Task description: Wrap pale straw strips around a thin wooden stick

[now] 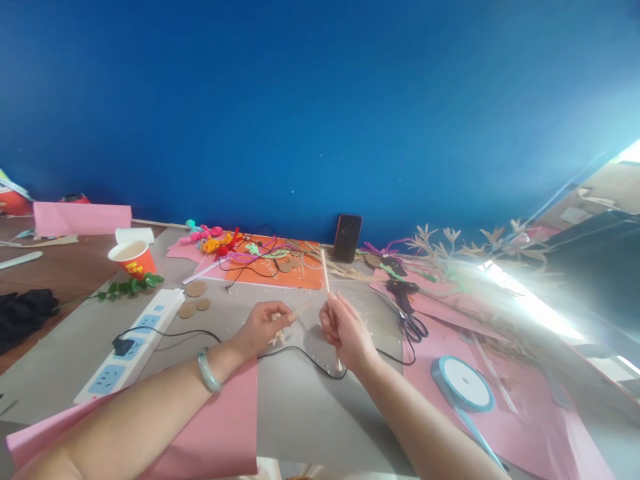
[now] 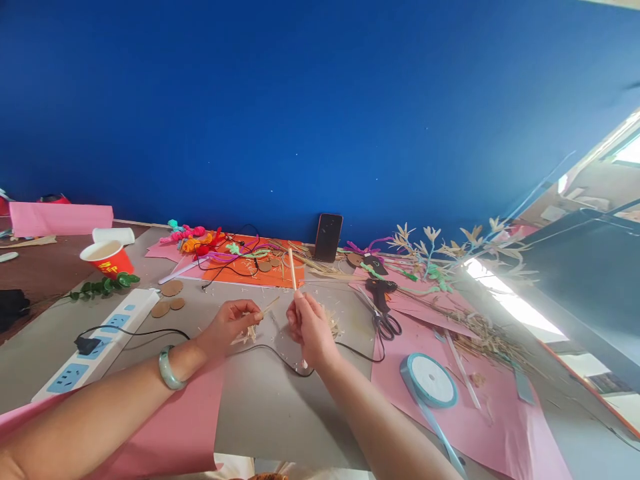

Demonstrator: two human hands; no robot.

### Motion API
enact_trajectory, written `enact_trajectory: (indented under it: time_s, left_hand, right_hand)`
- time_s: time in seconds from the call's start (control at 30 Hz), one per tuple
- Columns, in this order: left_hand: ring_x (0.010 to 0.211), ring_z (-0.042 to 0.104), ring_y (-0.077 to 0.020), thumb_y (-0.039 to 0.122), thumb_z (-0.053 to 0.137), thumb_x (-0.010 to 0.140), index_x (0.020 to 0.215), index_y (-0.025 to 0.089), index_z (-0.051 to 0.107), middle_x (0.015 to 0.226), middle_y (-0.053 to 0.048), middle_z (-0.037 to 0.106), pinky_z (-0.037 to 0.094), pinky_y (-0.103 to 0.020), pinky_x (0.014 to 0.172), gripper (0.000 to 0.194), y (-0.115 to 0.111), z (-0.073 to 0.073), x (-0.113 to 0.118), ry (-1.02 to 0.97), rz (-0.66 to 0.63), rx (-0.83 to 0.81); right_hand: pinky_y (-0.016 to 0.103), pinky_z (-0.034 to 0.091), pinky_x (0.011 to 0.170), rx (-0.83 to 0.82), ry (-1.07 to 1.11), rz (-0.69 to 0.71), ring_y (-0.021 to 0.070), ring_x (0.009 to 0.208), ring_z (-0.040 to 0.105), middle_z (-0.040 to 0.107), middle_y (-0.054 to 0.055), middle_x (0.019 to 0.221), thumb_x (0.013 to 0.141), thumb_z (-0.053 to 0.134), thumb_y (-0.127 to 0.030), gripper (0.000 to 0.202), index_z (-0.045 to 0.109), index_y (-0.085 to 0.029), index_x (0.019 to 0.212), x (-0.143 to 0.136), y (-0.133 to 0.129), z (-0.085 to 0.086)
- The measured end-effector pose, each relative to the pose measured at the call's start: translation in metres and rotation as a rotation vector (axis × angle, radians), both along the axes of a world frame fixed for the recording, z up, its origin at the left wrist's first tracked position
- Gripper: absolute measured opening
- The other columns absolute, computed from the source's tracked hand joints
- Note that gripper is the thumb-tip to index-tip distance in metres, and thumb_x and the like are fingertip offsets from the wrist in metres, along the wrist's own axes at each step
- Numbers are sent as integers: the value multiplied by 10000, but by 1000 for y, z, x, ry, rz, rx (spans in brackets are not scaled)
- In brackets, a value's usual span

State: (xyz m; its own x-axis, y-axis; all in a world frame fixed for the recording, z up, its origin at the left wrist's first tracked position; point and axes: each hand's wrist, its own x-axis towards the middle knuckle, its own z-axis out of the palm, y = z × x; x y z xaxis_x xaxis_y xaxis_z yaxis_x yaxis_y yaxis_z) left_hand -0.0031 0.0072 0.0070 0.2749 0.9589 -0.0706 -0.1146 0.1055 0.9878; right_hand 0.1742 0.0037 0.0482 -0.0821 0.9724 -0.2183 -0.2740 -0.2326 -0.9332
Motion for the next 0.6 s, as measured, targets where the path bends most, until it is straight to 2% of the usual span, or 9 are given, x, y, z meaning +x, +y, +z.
enact_trajectory:
  time_s: [0.2, 0.37, 0.6]
  left_hand:
    - [510, 427, -72, 389, 677, 735, 711, 124, 624, 580, 15, 523, 354, -195, 508, 271, 5, -7, -1, 75, -15, 95]
    - [531, 443, -79, 382, 660, 749, 675, 123, 632, 595, 3, 541, 357, -201, 527, 270, 5, -9, -1, 149, -39, 168]
    - [441, 433, -75, 451, 692, 705, 704, 146, 593, 500, 48, 465, 357, -202, 473, 321, 5, -7, -1, 91, -29, 43]
  right_hand:
    - [197, 151, 356, 42, -327, 293, 53, 375, 264, 374, -90, 460, 760, 640, -476, 339, 450, -202, 700, -14, -15, -10]
    - [223, 136, 350, 78, -377, 289, 60, 368, 252, 361, -70, 444, 835, 518, -529, 386, 456, -197, 648, -20, -21, -9]
    - [205, 103, 345, 69, -193, 197, 45, 345, 219, 337, -84, 439, 826, 536, -532, 403, 422, -200, 627, -14, -17, -6]
